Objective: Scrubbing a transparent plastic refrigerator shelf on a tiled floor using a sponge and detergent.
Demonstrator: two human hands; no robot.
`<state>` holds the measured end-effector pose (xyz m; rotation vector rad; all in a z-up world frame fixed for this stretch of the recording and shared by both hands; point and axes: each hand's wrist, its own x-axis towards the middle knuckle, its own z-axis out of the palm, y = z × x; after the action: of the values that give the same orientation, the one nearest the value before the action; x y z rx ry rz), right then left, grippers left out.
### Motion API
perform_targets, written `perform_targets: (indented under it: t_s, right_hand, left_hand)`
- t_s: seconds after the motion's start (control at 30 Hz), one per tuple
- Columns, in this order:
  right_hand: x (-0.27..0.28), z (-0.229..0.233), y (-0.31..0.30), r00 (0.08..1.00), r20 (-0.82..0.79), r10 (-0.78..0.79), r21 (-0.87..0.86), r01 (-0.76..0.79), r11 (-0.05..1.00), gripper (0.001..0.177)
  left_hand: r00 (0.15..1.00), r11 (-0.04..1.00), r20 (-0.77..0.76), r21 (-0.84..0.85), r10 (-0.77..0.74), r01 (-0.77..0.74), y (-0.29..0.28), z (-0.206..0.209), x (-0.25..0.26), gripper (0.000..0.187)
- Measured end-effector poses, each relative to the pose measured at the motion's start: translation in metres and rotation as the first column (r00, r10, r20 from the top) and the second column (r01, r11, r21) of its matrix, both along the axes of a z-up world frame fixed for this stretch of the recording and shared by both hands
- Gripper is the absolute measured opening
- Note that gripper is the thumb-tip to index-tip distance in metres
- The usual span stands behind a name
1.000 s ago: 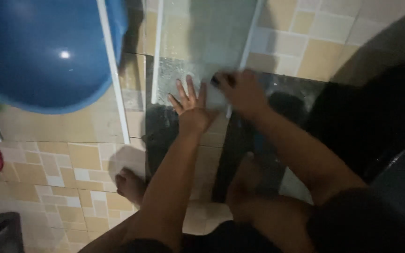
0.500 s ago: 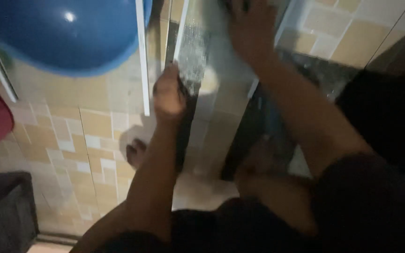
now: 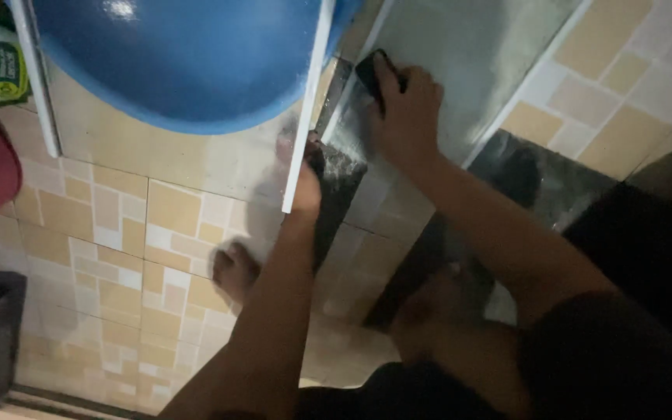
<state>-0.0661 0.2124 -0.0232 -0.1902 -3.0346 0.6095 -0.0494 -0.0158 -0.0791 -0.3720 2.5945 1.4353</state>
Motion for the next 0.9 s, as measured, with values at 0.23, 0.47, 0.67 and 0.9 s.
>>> perform_targets:
  t_s: [0.23,0.47,0.67,0.9]
  right_hand:
    - [-0.014,0.015,-0.044,0.874,0.409,0.262,-0.437,-0.064,0.897,0.06]
    - [0.021,-0.008,-0.038,0.959,0.13,0.25,-0.389,-0.183,0.903,0.049]
    - [0.038,0.017,0.045,0.933,0.36,0.002,-0.303,0.115,0.946,0.047]
    - [0.128,-0.011,0.111,0.951,-0.107,0.289,0.178,-0.268,0.947,0.02]
  left_hand:
    - [0.984,0.825,0.17,-0.562,0.054,0.052,-0.019,-0.036,0.019,0.038]
    - [0.989,0.618,0.145,-0.781,0.035,0.093,0.002,-0.032,0.017,0.039]
    - [0.986,0.937,-0.031,-0.318,-0.163,0.145,0.033,0.053,0.019,0.031]
    - [0.665,0.686,0.353,-0.081,-0.659,0.723,0.128,0.112,-0.005,0.072]
